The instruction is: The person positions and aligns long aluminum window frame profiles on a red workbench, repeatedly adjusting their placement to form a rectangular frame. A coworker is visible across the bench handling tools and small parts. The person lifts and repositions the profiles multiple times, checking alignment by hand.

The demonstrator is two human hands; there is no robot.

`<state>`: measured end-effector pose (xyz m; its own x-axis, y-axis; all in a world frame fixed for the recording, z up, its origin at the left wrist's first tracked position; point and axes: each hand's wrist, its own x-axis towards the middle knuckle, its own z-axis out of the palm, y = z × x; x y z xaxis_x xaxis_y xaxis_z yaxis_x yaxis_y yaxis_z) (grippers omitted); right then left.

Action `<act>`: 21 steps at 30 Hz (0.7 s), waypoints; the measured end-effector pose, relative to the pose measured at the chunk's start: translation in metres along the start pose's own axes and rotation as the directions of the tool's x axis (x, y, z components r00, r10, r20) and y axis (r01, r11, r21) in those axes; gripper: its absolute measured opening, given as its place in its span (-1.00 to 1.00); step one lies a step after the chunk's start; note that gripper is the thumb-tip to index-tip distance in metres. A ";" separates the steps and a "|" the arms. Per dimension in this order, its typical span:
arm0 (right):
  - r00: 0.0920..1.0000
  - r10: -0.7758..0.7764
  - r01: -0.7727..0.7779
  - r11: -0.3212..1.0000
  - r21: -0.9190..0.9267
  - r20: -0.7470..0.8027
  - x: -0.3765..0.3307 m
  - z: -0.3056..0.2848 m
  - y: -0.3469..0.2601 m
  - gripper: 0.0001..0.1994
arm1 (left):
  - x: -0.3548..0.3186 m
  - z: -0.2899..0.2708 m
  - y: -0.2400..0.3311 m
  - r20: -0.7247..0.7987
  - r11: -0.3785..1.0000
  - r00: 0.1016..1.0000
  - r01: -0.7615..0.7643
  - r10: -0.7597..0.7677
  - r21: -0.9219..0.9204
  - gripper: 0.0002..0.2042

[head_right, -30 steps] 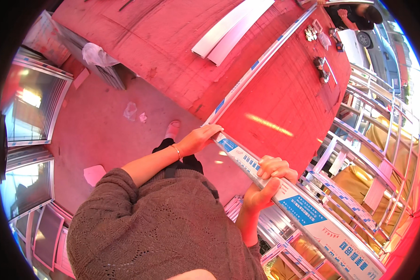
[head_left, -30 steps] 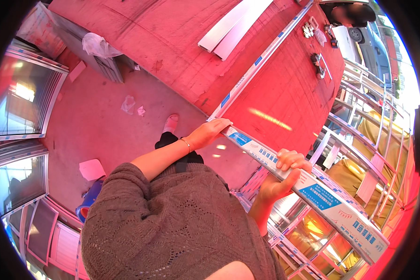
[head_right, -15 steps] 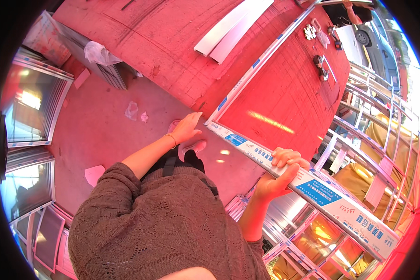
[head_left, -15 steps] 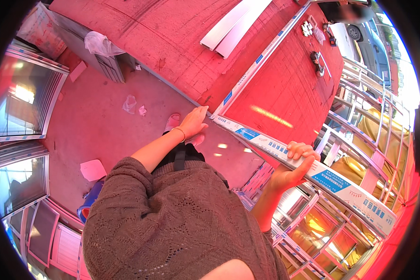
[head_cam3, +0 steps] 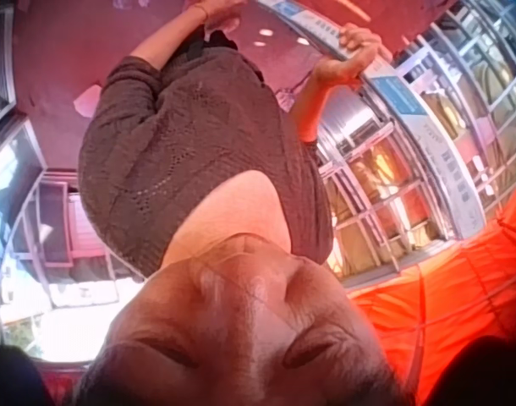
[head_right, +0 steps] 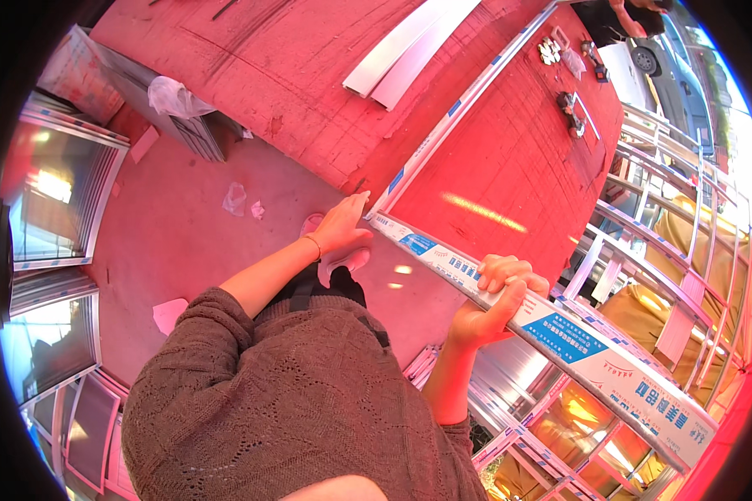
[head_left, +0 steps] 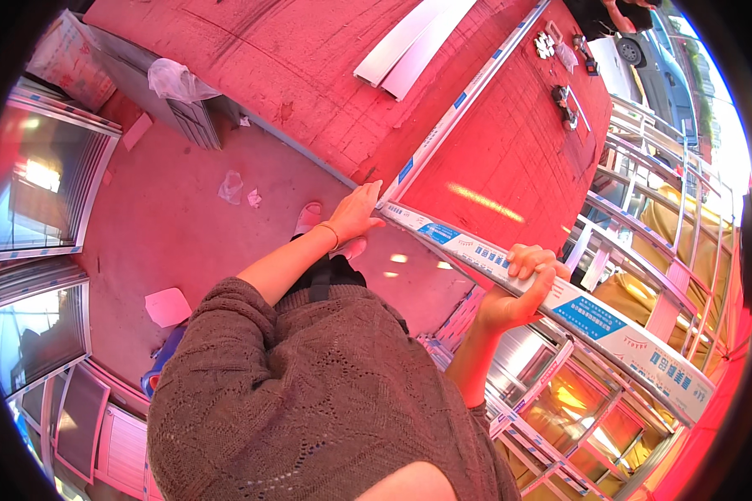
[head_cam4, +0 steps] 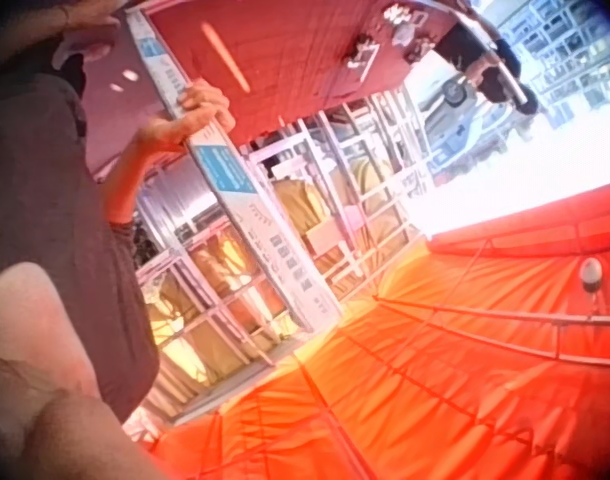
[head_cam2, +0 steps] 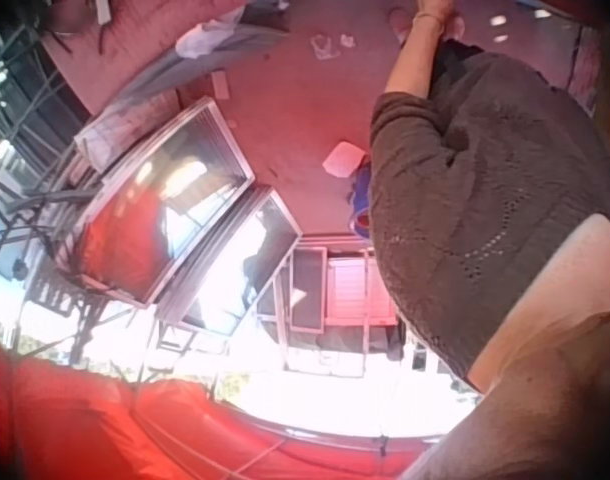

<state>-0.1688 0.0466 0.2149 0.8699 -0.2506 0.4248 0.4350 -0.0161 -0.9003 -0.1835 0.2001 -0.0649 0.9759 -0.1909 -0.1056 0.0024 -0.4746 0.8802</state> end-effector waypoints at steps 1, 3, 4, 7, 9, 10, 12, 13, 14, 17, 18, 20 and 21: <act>0.999 0.003 -0.004 1.000 -0.022 -0.042 -0.001 -0.001 0.000 -0.82 | 0.001 0.000 0.001 -0.005 1.000 1.000 -0.015 0.015 -0.005 -0.19; 0.996 -0.001 -0.003 0.999 -0.041 -0.089 -0.004 -0.005 0.000 -0.81 | 0.003 0.001 0.002 -0.016 0.999 0.999 -0.043 0.042 -0.016 -0.18; 0.996 -0.008 0.004 0.999 -0.037 -0.093 -0.005 -0.006 0.000 -0.80 | 0.005 0.002 0.003 -0.018 0.998 0.998 -0.062 0.062 -0.024 -0.18; 0.997 -0.019 0.016 0.999 -0.043 -0.081 -0.011 -0.008 -0.002 -0.78 | 0.010 0.008 0.005 -0.033 0.993 0.993 -0.114 0.113 -0.030 -0.19; 0.997 -0.018 0.013 0.998 -0.065 -0.081 -0.014 -0.009 -0.003 -0.76 | 0.013 0.012 0.005 -0.051 0.989 0.988 -0.144 0.143 -0.027 -0.21; 0.996 -0.019 0.012 0.997 -0.075 -0.083 -0.015 -0.009 -0.003 -0.76 | 0.014 0.013 0.004 -0.029 0.989 0.989 -0.144 0.143 -0.033 -0.22; 0.997 -0.021 0.016 0.998 -0.067 -0.076 -0.016 -0.009 -0.003 -0.76 | 0.016 0.013 0.000 0.024 0.990 0.991 -0.131 0.133 -0.057 -0.25; 0.997 -0.014 0.009 0.998 -0.064 -0.081 -0.016 -0.009 -0.003 -0.76 | 0.017 0.013 -0.002 0.022 0.986 0.987 -0.157 0.158 -0.052 -0.27; 0.998 -0.017 0.013 0.998 -0.062 -0.065 -0.016 -0.010 -0.003 -0.77 | 0.018 0.014 -0.003 0.021 0.983 0.984 -0.178 0.179 -0.048 -0.29; 1.000 -0.016 0.015 0.999 -0.052 -0.018 -0.014 -0.012 -0.003 -0.81 | 0.020 0.013 -0.003 0.026 0.978 0.978 -0.207 0.208 -0.034 -0.34; 1.000 -0.023 0.023 0.999 -0.042 0.007 -0.013 -0.012 -0.003 -0.83 | 0.021 0.013 -0.002 0.040 0.979 0.979 -0.200 0.201 -0.036 -0.36; 0.998 -0.029 0.030 0.999 -0.021 0.056 -0.013 -0.012 -0.004 -0.85 | 0.020 0.012 0.001 0.004 0.975 0.975 -0.221 0.221 -0.024 -0.46; 0.996 -0.030 0.032 0.999 -0.013 0.084 -0.013 -0.011 -0.003 -0.85 | 0.020 0.011 0.003 -0.010 0.974 0.974 -0.227 0.227 -0.027 -0.51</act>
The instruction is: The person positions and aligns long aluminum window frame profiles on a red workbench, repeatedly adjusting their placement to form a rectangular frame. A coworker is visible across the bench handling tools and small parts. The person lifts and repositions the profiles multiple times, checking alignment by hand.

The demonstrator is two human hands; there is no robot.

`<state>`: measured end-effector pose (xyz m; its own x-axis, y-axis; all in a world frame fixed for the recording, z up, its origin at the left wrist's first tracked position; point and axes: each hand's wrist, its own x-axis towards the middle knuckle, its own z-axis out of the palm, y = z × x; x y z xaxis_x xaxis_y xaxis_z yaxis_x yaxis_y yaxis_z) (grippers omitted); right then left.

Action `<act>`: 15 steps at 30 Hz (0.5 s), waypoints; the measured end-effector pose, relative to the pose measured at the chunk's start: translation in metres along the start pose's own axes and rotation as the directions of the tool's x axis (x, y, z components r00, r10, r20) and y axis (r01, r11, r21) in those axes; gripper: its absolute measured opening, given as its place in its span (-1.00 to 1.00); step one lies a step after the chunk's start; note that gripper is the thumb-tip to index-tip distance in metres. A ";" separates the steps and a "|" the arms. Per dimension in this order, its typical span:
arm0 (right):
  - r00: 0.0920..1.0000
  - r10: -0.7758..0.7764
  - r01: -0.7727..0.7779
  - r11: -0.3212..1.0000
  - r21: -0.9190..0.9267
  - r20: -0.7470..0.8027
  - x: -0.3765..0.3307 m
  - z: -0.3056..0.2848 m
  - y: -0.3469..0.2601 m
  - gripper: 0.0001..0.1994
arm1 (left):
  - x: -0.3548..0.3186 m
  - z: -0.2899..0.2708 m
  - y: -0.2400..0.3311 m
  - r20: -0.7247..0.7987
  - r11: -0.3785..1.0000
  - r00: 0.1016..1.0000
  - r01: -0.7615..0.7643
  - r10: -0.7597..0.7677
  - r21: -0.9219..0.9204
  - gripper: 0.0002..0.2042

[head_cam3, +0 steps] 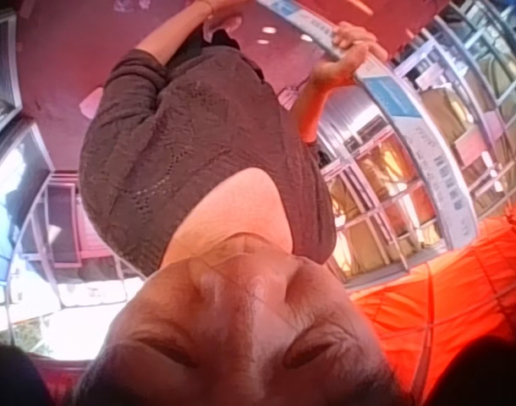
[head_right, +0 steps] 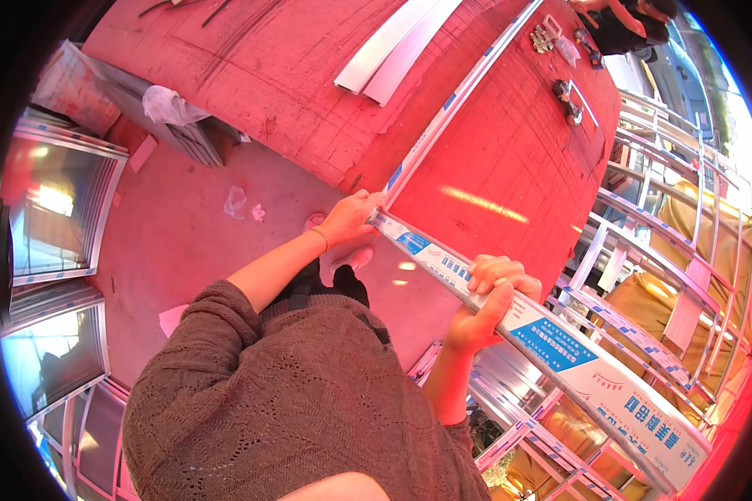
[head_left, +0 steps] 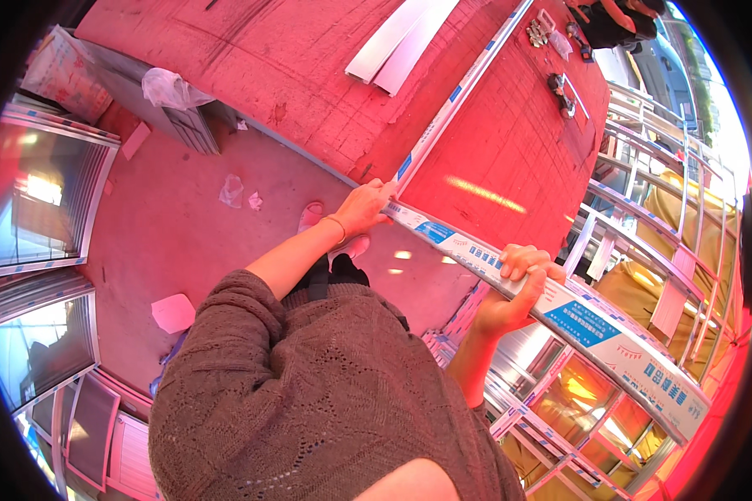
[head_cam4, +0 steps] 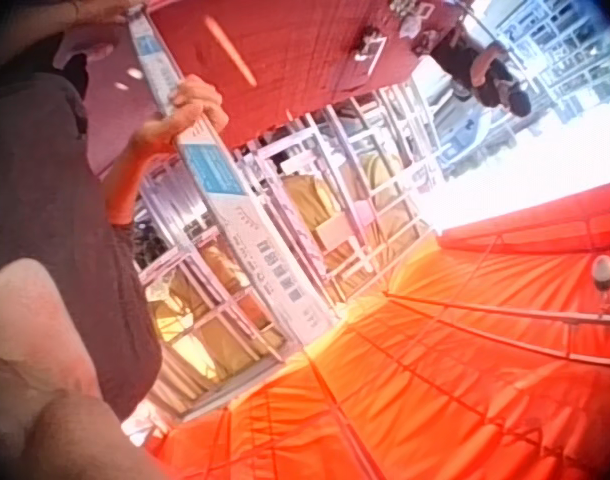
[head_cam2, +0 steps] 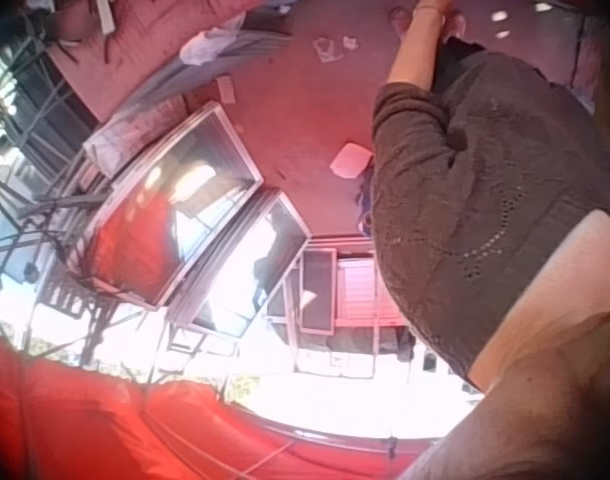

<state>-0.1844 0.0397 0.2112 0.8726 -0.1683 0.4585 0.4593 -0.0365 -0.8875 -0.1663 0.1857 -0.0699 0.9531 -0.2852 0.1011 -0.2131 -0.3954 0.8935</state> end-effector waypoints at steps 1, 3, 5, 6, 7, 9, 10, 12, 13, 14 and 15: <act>1.000 -0.005 0.005 1.000 0.011 0.021 0.000 0.001 0.000 -0.84 | 0.000 -0.001 0.001 -0.003 1.000 1.000 0.014 -0.014 0.015 -0.51; 1.000 -0.017 0.017 1.000 -0.026 0.002 -0.004 0.005 -0.002 -0.85 | -0.001 -0.002 0.004 -0.019 0.999 0.999 0.032 -0.032 0.022 -0.51; 0.998 -0.015 0.012 0.999 -0.053 -0.065 -0.012 0.012 -0.003 -0.85 | -0.001 -0.004 0.004 0.006 0.999 1.000 0.017 -0.018 0.034 -0.46; 0.998 -0.019 0.016 0.998 -0.055 -0.059 -0.014 0.014 -0.004 -0.85 | 0.000 -0.005 0.003 0.017 0.999 1.000 0.012 -0.012 0.036 -0.43; 0.998 -0.018 0.015 0.998 -0.058 -0.055 -0.015 0.015 -0.005 -0.84 | 0.000 -0.006 0.003 0.012 0.999 1.000 -0.003 0.003 0.044 -0.44; 0.998 -0.009 0.005 0.997 -0.076 -0.057 -0.016 0.016 -0.008 -0.83 | 0.001 -0.007 0.002 0.030 0.999 0.999 -0.012 0.010 0.053 -0.45; 0.998 -0.014 0.010 0.998 -0.068 -0.064 -0.016 0.016 -0.010 -0.82 | 0.000 -0.007 0.002 0.011 0.998 0.999 -0.042 0.042 0.050 -0.47; 0.996 -0.013 0.008 0.998 -0.058 -0.094 -0.017 0.015 -0.011 -0.82 | -0.003 -0.008 0.001 -0.004 0.996 0.997 -0.079 0.079 0.041 -0.50; 0.996 -0.004 -0.001 0.998 -0.056 -0.091 -0.017 0.012 -0.014 -0.82 | -0.006 -0.009 0.001 0.009 0.997 0.998 -0.070 0.069 0.031 -0.52; 0.996 0.011 -0.015 0.999 -0.051 -0.094 -0.017 0.011 -0.015 -0.82 | -0.010 -0.009 0.002 0.023 0.998 0.998 -0.062 0.062 0.020 -0.54; 0.995 0.024 -0.028 0.999 -0.045 -0.097 -0.018 0.009 -0.015 -0.82 | -0.013 -0.010 0.002 0.028 0.998 0.997 -0.066 0.066 0.004 -0.56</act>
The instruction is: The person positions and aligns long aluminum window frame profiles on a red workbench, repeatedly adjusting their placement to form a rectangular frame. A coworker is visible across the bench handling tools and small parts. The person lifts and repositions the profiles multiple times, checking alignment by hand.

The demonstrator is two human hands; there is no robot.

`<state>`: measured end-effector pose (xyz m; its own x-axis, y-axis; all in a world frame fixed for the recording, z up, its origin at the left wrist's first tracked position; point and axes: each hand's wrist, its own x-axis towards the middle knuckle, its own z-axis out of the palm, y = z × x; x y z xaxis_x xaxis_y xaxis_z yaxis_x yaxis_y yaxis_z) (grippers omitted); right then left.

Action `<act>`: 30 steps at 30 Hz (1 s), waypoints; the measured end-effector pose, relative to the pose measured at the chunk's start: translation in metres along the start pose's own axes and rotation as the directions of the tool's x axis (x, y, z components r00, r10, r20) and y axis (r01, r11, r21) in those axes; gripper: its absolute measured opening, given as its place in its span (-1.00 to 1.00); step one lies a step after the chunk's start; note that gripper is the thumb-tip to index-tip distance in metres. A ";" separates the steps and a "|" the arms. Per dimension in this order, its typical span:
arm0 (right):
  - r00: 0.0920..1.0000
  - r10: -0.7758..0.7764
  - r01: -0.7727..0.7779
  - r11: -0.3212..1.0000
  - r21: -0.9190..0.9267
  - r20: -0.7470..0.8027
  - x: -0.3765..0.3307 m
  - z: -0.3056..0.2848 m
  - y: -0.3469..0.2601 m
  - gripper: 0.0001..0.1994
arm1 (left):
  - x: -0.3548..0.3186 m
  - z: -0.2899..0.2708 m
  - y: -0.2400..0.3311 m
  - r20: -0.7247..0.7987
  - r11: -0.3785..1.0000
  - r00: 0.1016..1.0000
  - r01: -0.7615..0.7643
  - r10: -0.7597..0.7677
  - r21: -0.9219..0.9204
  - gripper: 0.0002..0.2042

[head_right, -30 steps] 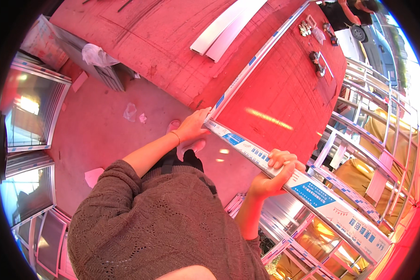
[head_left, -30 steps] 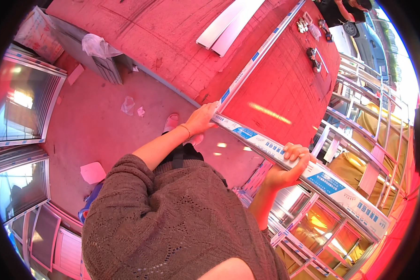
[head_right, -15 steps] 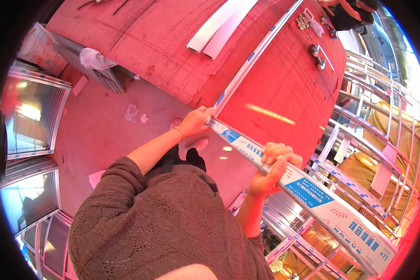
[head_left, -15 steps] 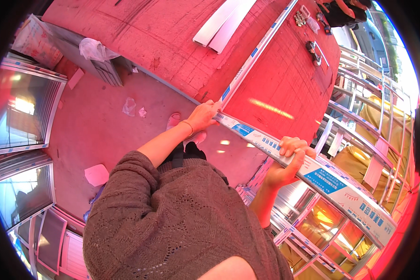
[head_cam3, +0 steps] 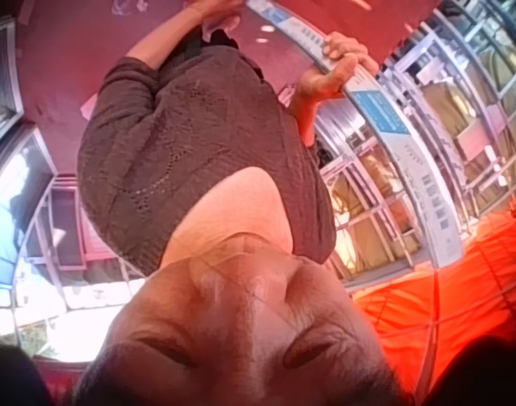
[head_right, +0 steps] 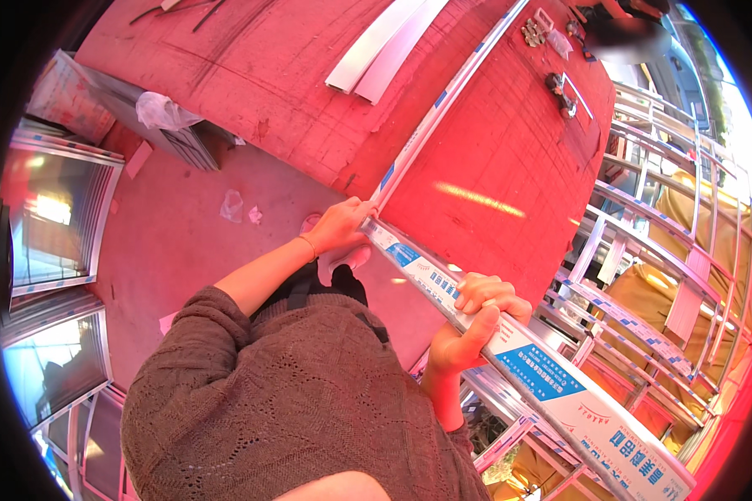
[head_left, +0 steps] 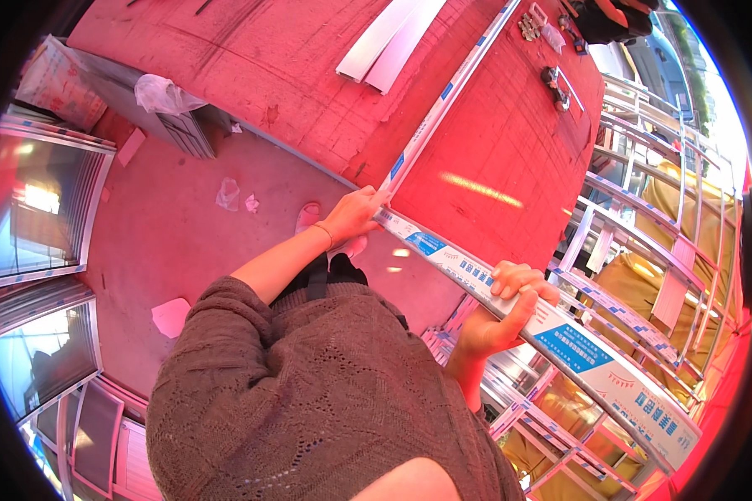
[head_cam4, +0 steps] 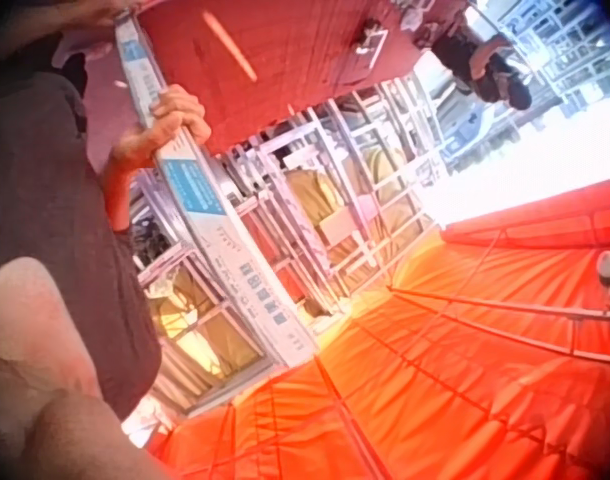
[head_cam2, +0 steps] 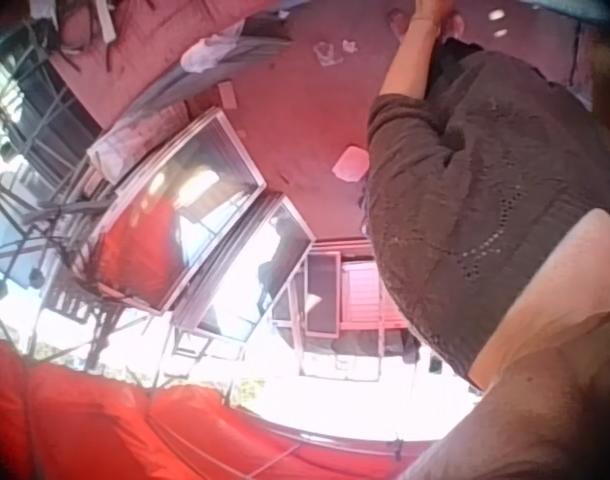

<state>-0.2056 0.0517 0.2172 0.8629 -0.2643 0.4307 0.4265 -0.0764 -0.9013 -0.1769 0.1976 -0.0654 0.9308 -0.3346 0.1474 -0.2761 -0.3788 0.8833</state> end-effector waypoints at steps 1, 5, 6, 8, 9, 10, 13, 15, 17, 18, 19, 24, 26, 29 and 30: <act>1.000 0.013 -0.013 1.000 0.004 -0.004 0.000 -0.002 0.000 -0.83 | -0.003 -0.001 0.000 0.026 1.000 1.000 0.016 -0.016 0.007 -0.53; 0.999 0.042 -0.042 0.999 0.006 -0.001 -0.004 -0.008 0.001 -0.83 | -0.011 -0.003 0.001 0.061 1.000 0.998 0.023 -0.024 0.003 -0.44; 0.999 0.042 -0.042 0.999 0.010 -0.002 -0.005 -0.009 0.002 -0.83 | -0.013 -0.004 0.002 0.064 1.000 0.998 0.024 -0.024 -0.002 -0.43; 0.999 0.043 -0.043 0.999 0.012 -0.008 -0.008 -0.010 0.001 -0.82 | -0.013 -0.004 0.003 0.054 1.000 0.999 0.005 -0.004 -0.010 -0.41; 0.999 0.042 -0.042 0.999 0.011 -0.010 -0.009 -0.010 0.001 -0.82 | -0.013 -0.004 0.004 0.046 1.000 0.999 -0.008 0.008 -0.014 -0.40; 0.999 0.041 -0.040 0.999 0.009 -0.011 -0.009 -0.011 0.001 -0.82 | -0.012 -0.003 0.004 0.055 1.000 0.998 -0.005 0.005 -0.007 -0.39; 0.998 0.051 -0.050 0.999 0.017 -0.030 -0.011 -0.013 0.000 -0.82 | -0.014 -0.004 0.004 0.085 1.000 0.996 0.008 -0.008 -0.003 -0.40; 0.997 0.057 -0.056 0.998 0.014 -0.043 -0.013 -0.014 0.001 -0.82 | -0.015 -0.003 0.003 0.106 1.000 0.994 0.011 -0.007 -0.029 -0.46; 0.998 0.047 -0.047 0.999 0.010 -0.047 -0.015 -0.016 0.003 -0.82 | -0.016 0.000 0.002 0.103 1.000 0.995 0.010 -0.011 0.003 -0.41; 0.998 0.037 -0.037 0.999 0.011 -0.043 -0.018 -0.017 0.004 -0.82 | -0.017 0.002 0.003 0.102 1.000 0.995 0.010 -0.012 0.018 -0.38; 0.999 0.030 -0.030 1.000 0.011 -0.038 -0.019 -0.018 0.005 -0.82 | -0.016 0.003 0.002 0.072 0.999 0.997 -0.014 0.011 0.039 -0.35; 0.996 0.063 -0.063 0.998 0.006 -0.057 -0.025 -0.023 0.011 -0.82 | -0.010 0.006 -0.002 0.008 0.990 0.995 -0.102 0.101 0.097 -0.21; 0.996 0.068 -0.068 0.998 -0.007 -0.061 -0.028 -0.029 0.012 -0.84 | -0.009 0.009 -0.005 0.021 0.992 0.996 -0.091 0.089 0.088 -0.18; 0.988 0.098 -0.103 0.994 -0.036 -0.121 -0.034 -0.053 0.014 -0.85 | -0.011 0.017 -0.007 0.035 0.991 0.998 -0.052 0.048 0.125 -0.12; 0.976 0.126 -0.137 0.989 -0.051 -0.178 -0.037 -0.063 0.016 -0.85 | -0.013 0.020 -0.007 0.048 0.988 0.999 -0.029 0.022 0.150 -0.09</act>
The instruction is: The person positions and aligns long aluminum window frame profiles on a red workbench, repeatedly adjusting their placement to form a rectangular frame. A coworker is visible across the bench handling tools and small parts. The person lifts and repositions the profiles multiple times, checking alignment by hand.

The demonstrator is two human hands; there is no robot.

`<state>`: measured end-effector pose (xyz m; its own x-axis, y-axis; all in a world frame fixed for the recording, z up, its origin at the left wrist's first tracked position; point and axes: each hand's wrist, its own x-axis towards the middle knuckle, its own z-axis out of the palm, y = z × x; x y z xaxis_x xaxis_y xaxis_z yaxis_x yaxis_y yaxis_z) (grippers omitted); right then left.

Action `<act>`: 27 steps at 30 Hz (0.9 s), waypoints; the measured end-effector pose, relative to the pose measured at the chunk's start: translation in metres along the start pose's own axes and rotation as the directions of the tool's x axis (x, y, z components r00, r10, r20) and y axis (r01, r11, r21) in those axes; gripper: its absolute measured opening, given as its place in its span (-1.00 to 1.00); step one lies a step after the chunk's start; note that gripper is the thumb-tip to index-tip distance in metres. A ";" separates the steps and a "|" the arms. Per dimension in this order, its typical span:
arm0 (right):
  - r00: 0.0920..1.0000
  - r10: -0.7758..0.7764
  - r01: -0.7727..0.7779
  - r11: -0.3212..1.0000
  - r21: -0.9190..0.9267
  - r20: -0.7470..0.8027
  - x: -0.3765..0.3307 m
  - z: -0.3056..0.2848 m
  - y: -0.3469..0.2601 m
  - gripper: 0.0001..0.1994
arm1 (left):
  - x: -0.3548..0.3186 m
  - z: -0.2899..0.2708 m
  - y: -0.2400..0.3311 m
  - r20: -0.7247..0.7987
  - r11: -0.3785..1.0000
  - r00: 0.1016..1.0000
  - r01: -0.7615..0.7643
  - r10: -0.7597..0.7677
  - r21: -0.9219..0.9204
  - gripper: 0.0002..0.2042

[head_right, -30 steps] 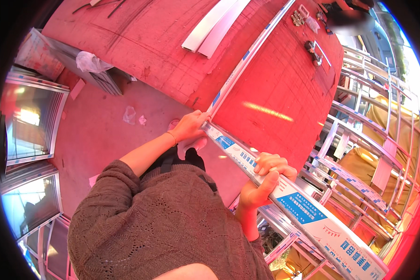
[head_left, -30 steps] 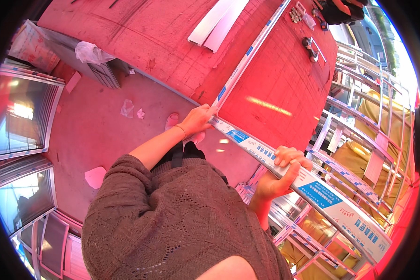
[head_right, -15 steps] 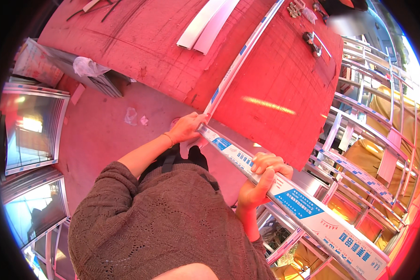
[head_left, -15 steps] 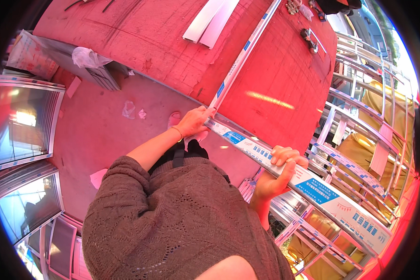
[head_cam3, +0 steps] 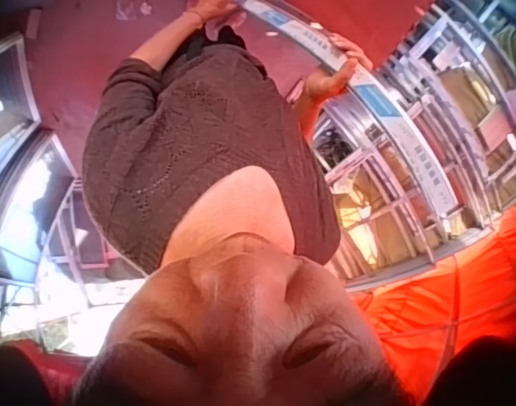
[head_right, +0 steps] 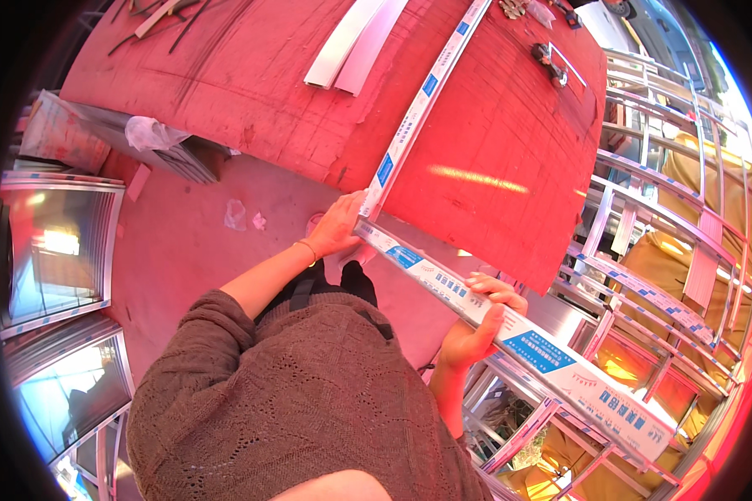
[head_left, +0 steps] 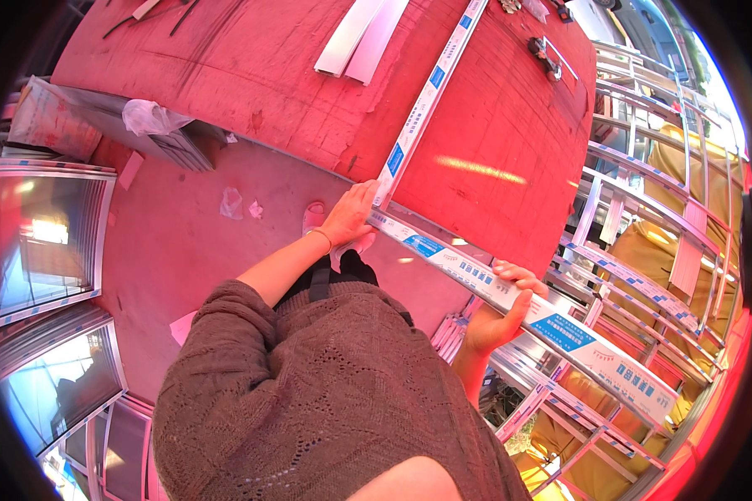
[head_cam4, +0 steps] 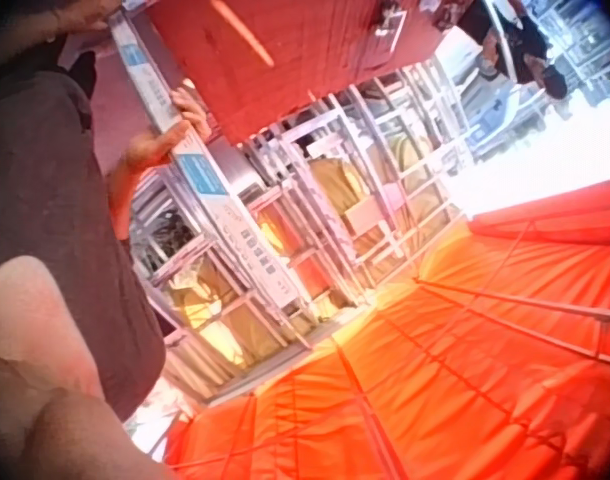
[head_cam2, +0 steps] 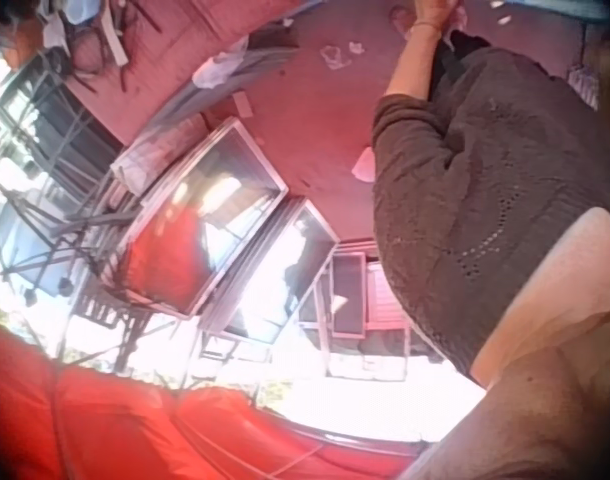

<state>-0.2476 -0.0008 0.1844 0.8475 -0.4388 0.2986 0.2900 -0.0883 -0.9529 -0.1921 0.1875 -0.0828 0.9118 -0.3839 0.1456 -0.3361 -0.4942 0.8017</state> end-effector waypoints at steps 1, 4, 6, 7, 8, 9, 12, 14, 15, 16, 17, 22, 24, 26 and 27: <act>0.997 0.046 -0.048 0.999 -0.016 -0.066 0.000 -0.013 0.003 -0.84 | -0.002 0.003 0.000 -0.017 0.999 0.999 0.046 -0.046 -0.003 -0.06; 0.960 0.227 -0.189 0.958 0.216 -0.167 0.001 -0.061 0.017 -0.68 | -0.004 0.015 0.004 -0.049 0.981 0.980 0.193 -0.192 0.028 0.00; 0.922 0.316 -0.226 0.908 0.353 -0.222 0.001 -0.094 0.033 -0.57 | -0.005 0.021 0.007 -0.043 0.946 0.950 0.311 -0.308 0.094 0.01; 0.905 0.352 -0.237 0.884 0.403 -0.238 0.000 -0.111 0.041 -0.53 | -0.007 0.024 0.008 -0.041 0.931 0.933 0.360 -0.358 0.059 -0.02; 0.900 0.376 -0.243 0.852 0.463 -0.220 -0.001 -0.127 0.050 -0.48 | -0.009 0.027 0.009 0.005 0.898 0.899 0.438 -0.438 0.033 -0.05; 0.878 0.411 -0.261 0.841 0.473 -0.245 -0.004 -0.143 0.059 -0.45 | -0.010 0.030 0.009 0.027 0.866 0.866 0.500 -0.500 0.007 -0.09; 0.849 0.489 -0.349 0.804 0.481 -0.201 -0.014 -0.188 0.088 -0.29 | -0.016 0.045 0.004 0.279 0.698 0.675 0.715 -0.683 -0.023 -0.34; 0.843 0.519 -0.391 0.770 0.504 -0.140 -0.021 -0.211 0.110 -0.24 | -0.021 0.060 0.002 0.451 0.324 0.593 0.776 -0.667 -0.542 -0.50; 0.819 0.549 -0.413 0.765 0.494 -0.167 -0.022 -0.222 0.119 -0.21 | -0.024 0.067 0.000 0.540 0.039 0.567 0.712 -0.622 -0.701 -0.57; 0.817 0.560 -0.440 0.762 0.476 -0.141 -0.024 -0.233 0.128 -0.15 | -0.027 0.073 -0.001 0.494 0.006 0.578 0.653 -0.650 -0.757 -0.68; 0.778 0.603 -0.461 0.740 0.490 -0.179 -0.023 -0.242 0.138 -0.15 | -0.029 0.081 -0.001 0.467 0.006 0.577 0.633 -0.670 -0.774 -0.68; 0.715 0.695 -0.525 0.609 0.595 -0.081 -0.021 -0.286 0.190 -0.17 | -0.033 0.114 0.012 0.430 -0.109 0.474 0.565 -0.768 -0.818 -0.74; 0.679 0.733 -0.553 0.547 0.628 -0.041 -0.024 -0.303 0.211 -0.18 | -0.032 0.123 0.016 0.375 -0.087 0.508 0.503 -0.776 -0.860 -0.76; 0.618 0.785 -0.575 0.492 0.654 -0.047 -0.026 -0.316 0.234 -0.20 | -0.032 0.132 0.019 0.346 -0.083 0.520 0.462 -0.781 -0.883 -0.77; 0.608 0.794 -0.572 0.453 0.684 -0.017 -0.028 -0.324 0.242 -0.21 | -0.034 0.135 0.021 0.339 -0.087 0.518 0.449 -0.785 -0.889 -0.77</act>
<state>-0.3452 -0.2997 -0.0717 0.7378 -0.3523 -0.5759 -0.0492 0.8227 -0.5663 -0.2615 0.0848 -0.1495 0.6565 -0.0753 -0.7506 0.6487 0.5642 0.5108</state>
